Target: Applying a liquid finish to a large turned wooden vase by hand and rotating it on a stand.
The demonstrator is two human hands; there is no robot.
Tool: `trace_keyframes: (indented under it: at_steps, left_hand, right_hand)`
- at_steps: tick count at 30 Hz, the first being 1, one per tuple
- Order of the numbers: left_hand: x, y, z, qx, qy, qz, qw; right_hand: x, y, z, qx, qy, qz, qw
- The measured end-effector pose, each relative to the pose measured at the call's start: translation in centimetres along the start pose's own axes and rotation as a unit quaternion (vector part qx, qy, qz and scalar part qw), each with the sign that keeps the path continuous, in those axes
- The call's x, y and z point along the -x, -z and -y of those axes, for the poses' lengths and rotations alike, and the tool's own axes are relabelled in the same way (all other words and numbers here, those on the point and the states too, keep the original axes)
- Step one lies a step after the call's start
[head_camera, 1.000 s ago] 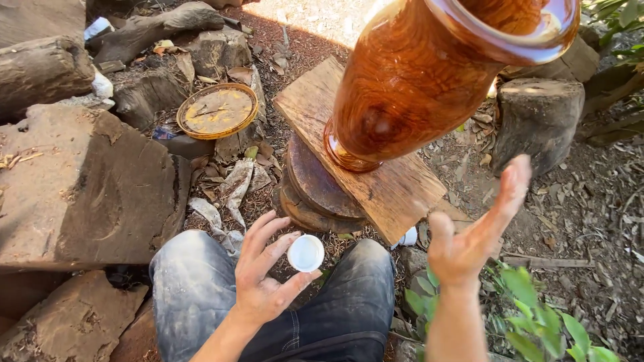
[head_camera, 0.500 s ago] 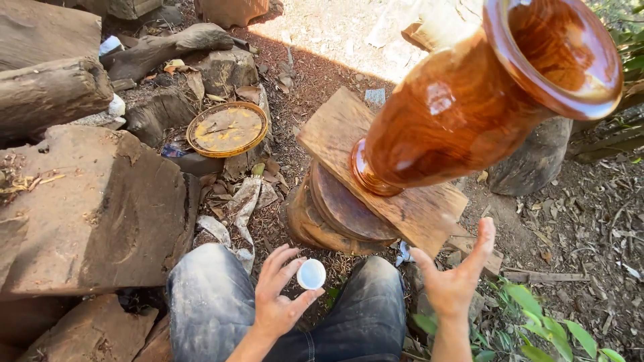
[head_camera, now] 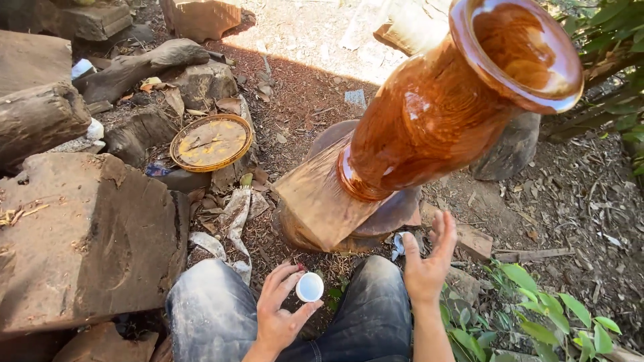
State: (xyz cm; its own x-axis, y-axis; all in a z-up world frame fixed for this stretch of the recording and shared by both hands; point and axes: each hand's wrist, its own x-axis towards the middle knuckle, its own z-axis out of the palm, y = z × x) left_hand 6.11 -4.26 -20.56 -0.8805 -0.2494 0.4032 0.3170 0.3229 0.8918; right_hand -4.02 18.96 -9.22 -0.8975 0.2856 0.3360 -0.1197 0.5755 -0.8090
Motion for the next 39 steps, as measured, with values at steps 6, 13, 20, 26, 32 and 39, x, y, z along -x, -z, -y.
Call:
trace_keyframes:
  at_steps: [6,13,20,26,32,39]
  left_hand:
    - [0.3,0.2,-0.2,0.014,-0.024,-0.011,1.0]
    - [0.8,0.2,0.9,-0.003,-0.023,-0.018,1.0]
    - [0.5,-0.1,1.4,-0.046,0.005,-0.01,0.999]
    - [0.2,-0.2,1.9,-0.03,-0.015,-0.029,0.999]
    - [0.1,-0.1,2.0,-0.029,0.004,-0.026,0.999]
    - [0.8,-0.6,2.9,-0.01,-0.02,-0.035,0.999]
  right_hand:
    - [1.9,0.2,-0.9,-0.045,0.043,0.009,0.998]
    - [3.5,0.1,0.8,-0.02,0.129,0.03,0.991]
    - [6.1,-3.5,3.1,0.031,0.351,0.024,0.935]
    - [5.7,-4.6,4.7,0.085,0.4,0.02,0.912]
    - [5.2,-3.9,4.7,0.113,0.407,-0.002,0.906]
    - [4.6,-2.4,1.7,0.11,0.394,-0.027,0.912]
